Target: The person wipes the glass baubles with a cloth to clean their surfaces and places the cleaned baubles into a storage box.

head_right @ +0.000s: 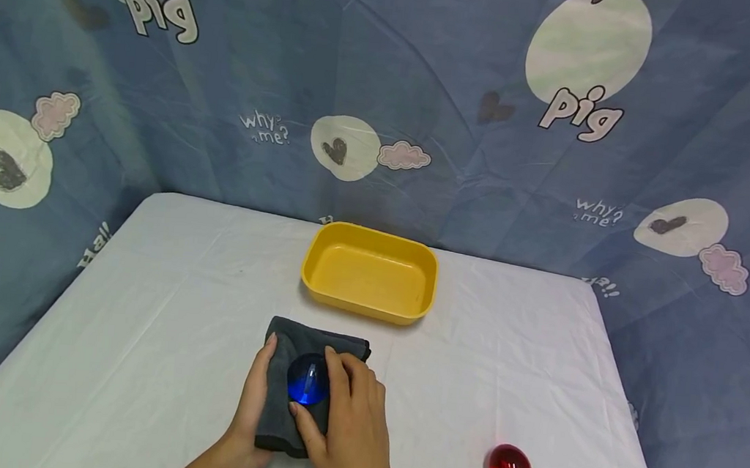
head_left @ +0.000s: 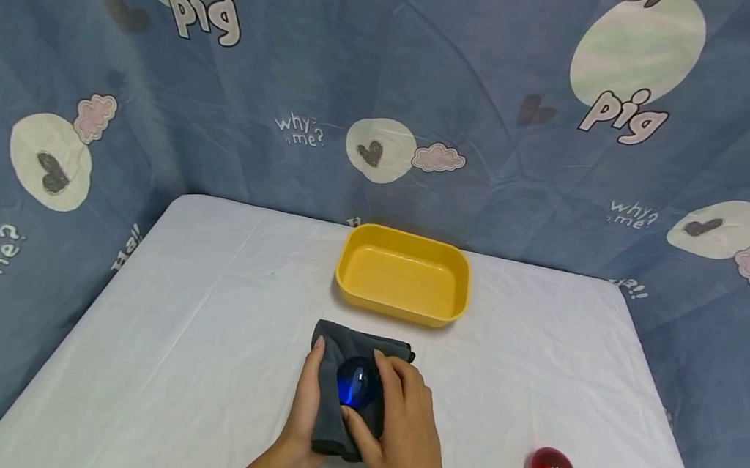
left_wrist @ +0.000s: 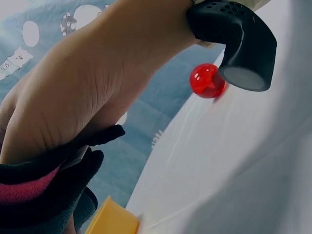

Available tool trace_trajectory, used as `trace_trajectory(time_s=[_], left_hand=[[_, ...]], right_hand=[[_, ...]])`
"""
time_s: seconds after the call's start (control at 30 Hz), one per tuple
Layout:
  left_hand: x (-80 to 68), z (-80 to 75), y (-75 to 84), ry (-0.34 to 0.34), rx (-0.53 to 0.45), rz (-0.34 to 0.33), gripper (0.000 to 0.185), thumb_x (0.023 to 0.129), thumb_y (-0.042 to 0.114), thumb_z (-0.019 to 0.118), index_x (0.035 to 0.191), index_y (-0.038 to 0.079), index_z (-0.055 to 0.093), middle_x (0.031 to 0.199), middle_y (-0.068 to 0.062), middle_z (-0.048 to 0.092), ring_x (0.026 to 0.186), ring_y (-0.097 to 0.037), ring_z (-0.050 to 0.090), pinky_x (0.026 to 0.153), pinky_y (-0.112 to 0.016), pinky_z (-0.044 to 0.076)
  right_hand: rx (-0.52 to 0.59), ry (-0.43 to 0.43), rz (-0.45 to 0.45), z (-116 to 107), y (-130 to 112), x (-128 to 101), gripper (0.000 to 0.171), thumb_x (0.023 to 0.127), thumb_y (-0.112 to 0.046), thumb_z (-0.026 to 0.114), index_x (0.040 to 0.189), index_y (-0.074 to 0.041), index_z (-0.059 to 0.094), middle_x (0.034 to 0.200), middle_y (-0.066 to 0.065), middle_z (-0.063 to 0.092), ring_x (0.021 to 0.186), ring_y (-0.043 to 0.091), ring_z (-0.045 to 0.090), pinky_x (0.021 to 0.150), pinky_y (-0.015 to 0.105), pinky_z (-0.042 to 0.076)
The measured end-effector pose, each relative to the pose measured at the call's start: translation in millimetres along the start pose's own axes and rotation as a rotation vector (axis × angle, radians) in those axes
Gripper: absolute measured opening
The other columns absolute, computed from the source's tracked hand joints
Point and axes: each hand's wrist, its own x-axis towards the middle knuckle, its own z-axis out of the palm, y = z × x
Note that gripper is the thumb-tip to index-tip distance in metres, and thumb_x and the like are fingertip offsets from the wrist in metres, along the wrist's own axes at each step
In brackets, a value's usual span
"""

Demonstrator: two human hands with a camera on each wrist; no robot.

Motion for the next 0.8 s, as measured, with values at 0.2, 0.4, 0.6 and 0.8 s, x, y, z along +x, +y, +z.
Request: trace_trajectory(time_s=[0.2, 0.4, 0.6, 0.8], left_hand=[[0.3, 2.6, -0.1, -0.032, -0.028, -0.007, 0.081, 0.097, 0.083, 0.033, 0.143, 0.018, 0.045, 0.132, -0.002, 0.054, 0.116, -0.013, 0.056, 0.098, -0.03, 0.049], [-0.4, 2.5, -1.5, -0.01, -0.003, -0.024, 0.09, 0.097, 0.084, 0.03, 0.157, 0.016, 0.03, 0.145, -0.005, 0.047, 0.125, -0.015, 0.051, 0.104, -0.031, 0.045], [-0.7, 2.7, -1.6, 0.009, 0.003, -0.039, 0.093, 0.096, 0.084, 0.032, 0.159, 0.016, 0.027, 0.147, -0.006, 0.046, 0.127, -0.017, 0.051, 0.107, -0.033, 0.043], [-2.7, 4.7, -2.9, 0.008, -0.008, -0.052, 0.093, 0.095, 0.086, 0.034, 0.153, 0.013, 0.033, 0.14, -0.005, 0.051, 0.123, -0.015, 0.055, 0.106, -0.032, 0.045]], right_hand=[[-0.002, 0.064, -0.064, -1.2, 1.5, 2.1, 0.059, 0.102, -0.053, 0.062, 0.143, -0.009, 0.058, 0.129, 0.009, 0.056, 0.112, 0.022, 0.057, 0.088, 0.045, 0.049], [0.005, 0.039, -0.007, -4.0, -0.4, 3.1, 0.06, 0.102, -0.056, 0.062, 0.137, -0.007, 0.061, 0.125, 0.007, 0.059, 0.111, 0.021, 0.058, 0.093, 0.041, 0.048], [0.002, 0.064, 0.04, -1.0, -0.8, 3.2, 0.057, 0.099, -0.052, 0.068, 0.129, -0.004, 0.063, 0.116, 0.006, 0.062, 0.104, 0.021, 0.057, 0.093, 0.04, 0.047], [0.015, 0.071, 0.071, 2.0, 0.5, 2.5, 0.04, 0.099, -0.038, 0.072, 0.121, -0.005, 0.066, 0.109, 0.002, 0.062, 0.099, 0.018, 0.054, 0.088, 0.039, 0.046]])
